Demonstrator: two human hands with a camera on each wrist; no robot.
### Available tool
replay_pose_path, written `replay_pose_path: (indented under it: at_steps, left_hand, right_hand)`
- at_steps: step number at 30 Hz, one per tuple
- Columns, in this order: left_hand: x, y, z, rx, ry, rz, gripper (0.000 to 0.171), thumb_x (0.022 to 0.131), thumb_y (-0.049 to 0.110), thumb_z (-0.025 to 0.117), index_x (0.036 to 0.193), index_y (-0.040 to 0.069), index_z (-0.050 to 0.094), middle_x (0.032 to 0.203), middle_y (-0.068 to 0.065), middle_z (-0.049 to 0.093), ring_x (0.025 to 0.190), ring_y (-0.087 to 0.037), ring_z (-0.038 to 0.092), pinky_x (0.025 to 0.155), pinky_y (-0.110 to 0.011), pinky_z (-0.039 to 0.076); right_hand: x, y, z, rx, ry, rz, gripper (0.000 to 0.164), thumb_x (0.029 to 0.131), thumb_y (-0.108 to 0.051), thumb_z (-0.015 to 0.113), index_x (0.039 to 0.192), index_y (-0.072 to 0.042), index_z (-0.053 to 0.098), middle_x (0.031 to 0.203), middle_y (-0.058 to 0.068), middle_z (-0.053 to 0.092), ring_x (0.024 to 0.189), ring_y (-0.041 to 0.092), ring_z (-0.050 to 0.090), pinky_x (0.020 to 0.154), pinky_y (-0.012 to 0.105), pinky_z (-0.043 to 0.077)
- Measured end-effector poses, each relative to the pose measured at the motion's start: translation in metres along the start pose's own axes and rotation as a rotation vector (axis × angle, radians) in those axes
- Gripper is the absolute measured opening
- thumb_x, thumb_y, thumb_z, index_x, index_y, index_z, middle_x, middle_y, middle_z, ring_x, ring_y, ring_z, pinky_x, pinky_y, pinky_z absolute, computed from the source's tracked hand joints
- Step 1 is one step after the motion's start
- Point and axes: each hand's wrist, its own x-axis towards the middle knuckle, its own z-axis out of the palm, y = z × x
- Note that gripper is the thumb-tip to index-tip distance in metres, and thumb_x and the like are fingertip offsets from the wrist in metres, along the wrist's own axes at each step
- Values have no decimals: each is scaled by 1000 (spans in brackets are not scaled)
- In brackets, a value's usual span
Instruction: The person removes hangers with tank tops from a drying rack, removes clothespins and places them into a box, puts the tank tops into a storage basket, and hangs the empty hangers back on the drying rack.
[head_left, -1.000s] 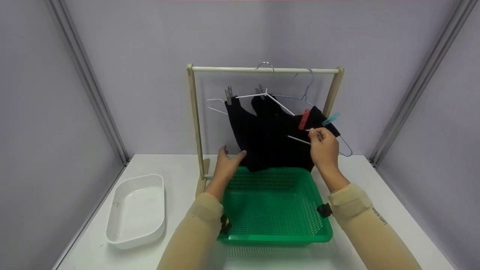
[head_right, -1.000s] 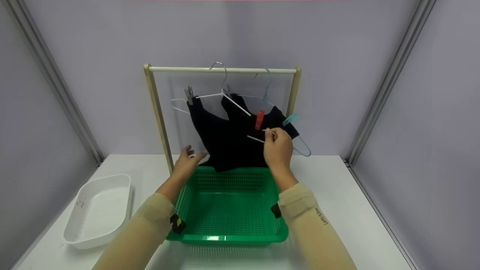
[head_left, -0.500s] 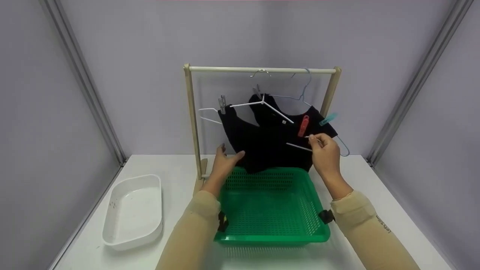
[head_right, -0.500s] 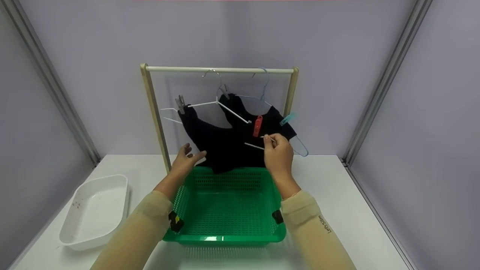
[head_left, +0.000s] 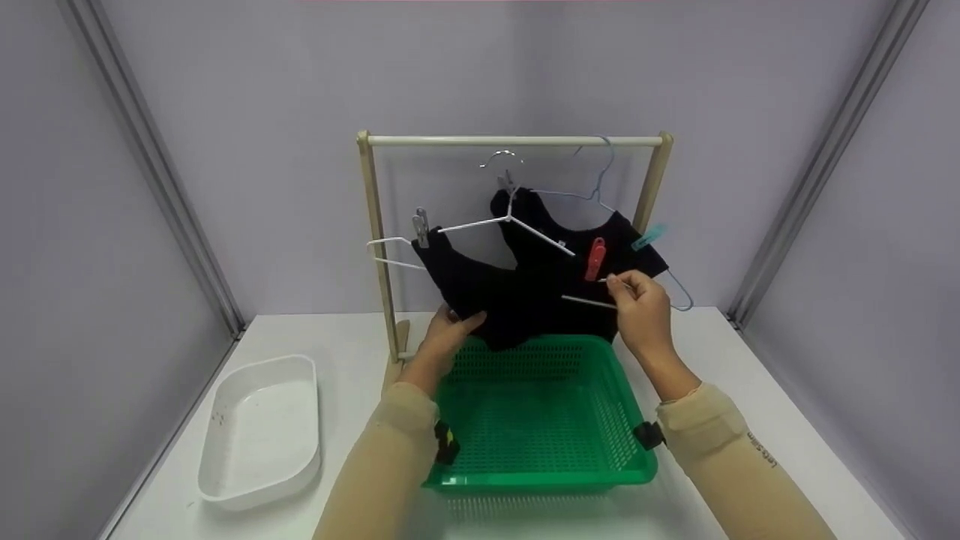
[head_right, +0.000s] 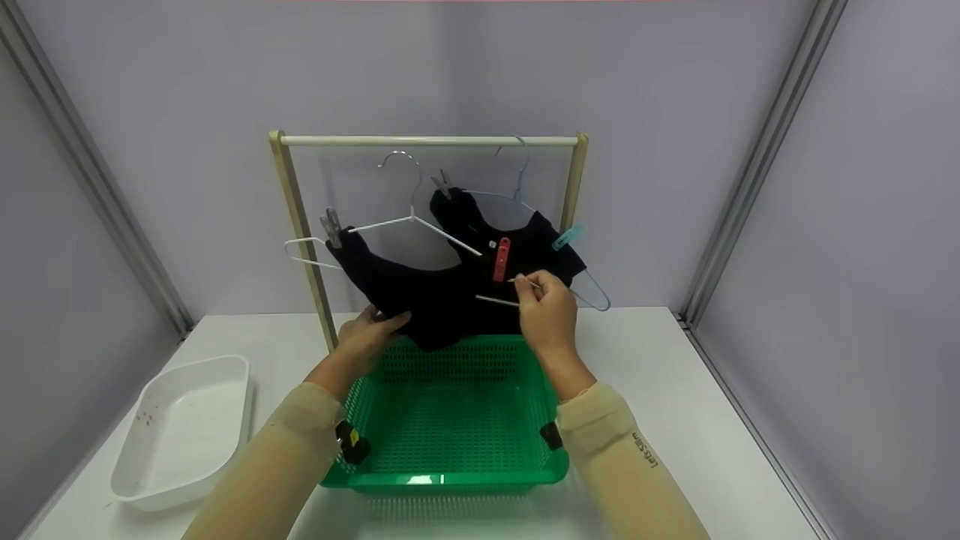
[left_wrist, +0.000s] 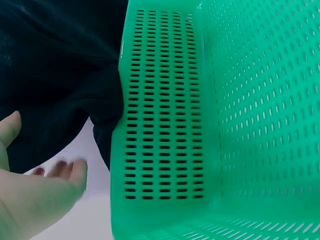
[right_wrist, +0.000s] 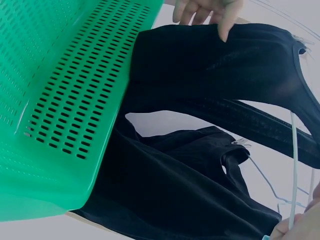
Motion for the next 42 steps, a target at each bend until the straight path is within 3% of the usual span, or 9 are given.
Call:
replay_pose_path:
  at_steps: [3,8,14,18,21,29,36,39,42]
  left_hand:
    - [-2,-4,1,-44,-49,-11,74,94,19,69,153,-3,29,150,-25,40,137,-37,43,113,-46,37]
    - [-5,-9,2,-98,-121,-61,56,102,12,58,150,-6,34,146,-23,46,135,-36,46,111,-45,40]
    - [-9,-11,1,-204,-122,-212,50,106,13,48,152,-1,32,142,-22,48,130,-33,49,108,-40,44]
    - [-7,-10,1,-351,-124,-228,49,107,9,43,152,-3,28,146,-25,43,136,-35,44,112,-40,39]
    - [-6,-9,1,-436,-124,-200,47,108,7,38,152,-4,26,148,-26,40,140,-37,39,115,-41,35]
    - [-7,-3,-5,-543,-116,-60,46,108,4,34,154,-2,25,151,-27,38,143,-38,35,116,-45,33]
    - [-9,3,-15,-576,-108,60,43,106,-1,32,150,-4,33,144,-20,46,140,-35,40,114,-42,37]
    - [-9,7,-18,-593,-95,107,43,106,-2,33,148,-3,36,143,-18,51,140,-35,40,114,-42,36]
    - [-10,10,-20,-594,-108,149,43,106,-2,34,150,-2,37,146,-17,50,143,-33,38,116,-42,33]
  right_hand:
    - [0,0,-1,20,-4,-2,25,101,-14,61,82,3,66,62,2,51,55,6,37,58,25,34]
    - [-2,2,-2,62,-19,31,26,101,-13,61,82,4,65,77,10,63,63,9,48,62,22,38]
    - [-6,8,-7,63,-46,67,28,102,-16,60,86,6,66,85,17,64,64,4,45,61,24,37]
    - [-7,12,-9,55,-42,66,28,102,-16,59,84,5,65,78,13,61,61,3,43,60,24,36]
    - [-7,15,-10,47,-31,58,29,102,-17,59,82,3,64,71,6,57,58,7,42,58,25,36]
    - [-9,18,-11,55,-22,88,30,102,-14,59,82,8,64,65,-1,50,57,6,36,55,25,32]
    - [-16,-19,-20,62,-63,86,27,101,-6,56,83,14,61,64,-4,51,56,4,35,55,23,31]
    - [-17,-20,-20,67,-71,95,27,101,-6,56,83,13,60,62,-4,49,53,4,33,53,24,29]
    - [-15,-6,-18,65,-53,111,29,102,-10,56,84,12,62,66,1,53,56,5,36,55,24,31]
